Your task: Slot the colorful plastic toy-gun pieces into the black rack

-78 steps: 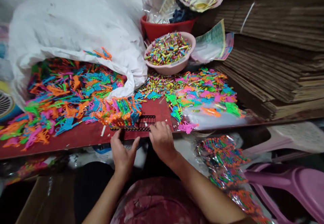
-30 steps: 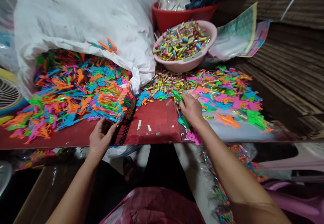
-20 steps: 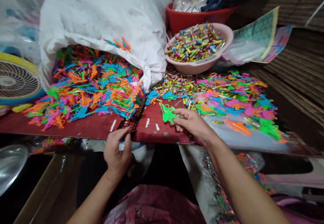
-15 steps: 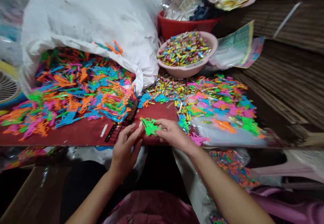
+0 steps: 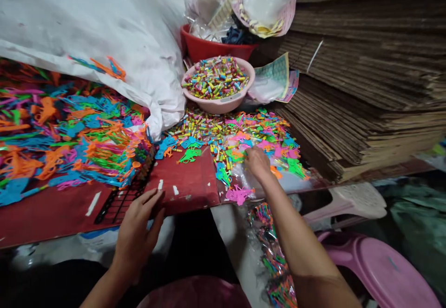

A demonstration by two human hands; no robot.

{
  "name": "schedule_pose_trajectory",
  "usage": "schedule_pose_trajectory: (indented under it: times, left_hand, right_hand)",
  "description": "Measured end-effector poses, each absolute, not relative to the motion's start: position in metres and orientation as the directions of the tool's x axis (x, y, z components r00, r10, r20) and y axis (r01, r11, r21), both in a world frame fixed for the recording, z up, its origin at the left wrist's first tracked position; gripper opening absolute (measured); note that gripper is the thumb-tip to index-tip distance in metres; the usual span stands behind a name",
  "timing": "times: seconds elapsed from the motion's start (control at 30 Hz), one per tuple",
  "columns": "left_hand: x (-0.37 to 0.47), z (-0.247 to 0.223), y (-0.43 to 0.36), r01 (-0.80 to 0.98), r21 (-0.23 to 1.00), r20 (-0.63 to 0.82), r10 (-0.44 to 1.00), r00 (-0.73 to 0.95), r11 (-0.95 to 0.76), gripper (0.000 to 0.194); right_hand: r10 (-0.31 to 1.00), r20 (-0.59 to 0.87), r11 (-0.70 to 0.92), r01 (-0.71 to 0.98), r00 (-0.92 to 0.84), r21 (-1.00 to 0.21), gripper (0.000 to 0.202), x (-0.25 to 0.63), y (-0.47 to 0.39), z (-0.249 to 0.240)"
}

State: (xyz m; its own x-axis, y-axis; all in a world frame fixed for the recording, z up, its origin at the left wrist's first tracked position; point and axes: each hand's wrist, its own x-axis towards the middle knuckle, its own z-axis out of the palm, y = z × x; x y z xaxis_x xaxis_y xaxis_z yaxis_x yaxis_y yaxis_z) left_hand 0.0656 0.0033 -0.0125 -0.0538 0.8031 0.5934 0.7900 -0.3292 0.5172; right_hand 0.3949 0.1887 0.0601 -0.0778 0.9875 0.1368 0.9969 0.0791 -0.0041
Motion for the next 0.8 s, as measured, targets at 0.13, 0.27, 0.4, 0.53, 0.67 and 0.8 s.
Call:
schedule_pose_trajectory:
  times: [0.13, 0.27, 0.4, 0.53, 0.67, 0.8]
  left_hand:
    - [0.069, -0.012, 0.005, 0.805, 0.498, 0.608, 0.792, -0.059, -0.323, 0.046]
    - [0.073, -0.009, 0.004, 0.813, 0.488, 0.601, 0.798, -0.05, -0.317, 0.044]
    - [0.078, -0.008, 0.0, 0.821, 0.484, 0.584, 0.81, -0.046, -0.303, 0.041]
    - [0.078, -0.007, -0.002, 0.818, 0.473, 0.595, 0.803, -0.025, -0.326, 0.04]
    - [0.076, -0.004, -0.004, 0.831, 0.456, 0.583, 0.812, -0.01, -0.317, 0.038]
    - [0.076, -0.002, -0.003, 0.838, 0.442, 0.569, 0.822, 0.016, -0.322, 0.038]
  right_hand:
    - [0.972, 0.022, 0.233, 0.972, -0.234, 0.031, 0.039, 0.411, 0.195, 0.058]
    - [0.928, -0.042, 0.37, 0.929, -0.37, -0.022, 0.042, 0.415, 0.2, 0.059]
    - [0.955, -0.015, 0.297, 0.954, -0.297, 0.033, 0.031, 0.413, 0.198, 0.061]
    - [0.947, 0.092, 0.315, 0.947, -0.309, -0.068, 0.028, 0.414, 0.199, 0.057]
    - [0.948, 0.228, 0.306, 0.833, -0.222, -0.46, 0.027, 0.416, 0.206, 0.05]
    - [0.971, 0.227, 0.237, 0.491, -0.08, -0.838, 0.028, 0.409, 0.211, 0.053]
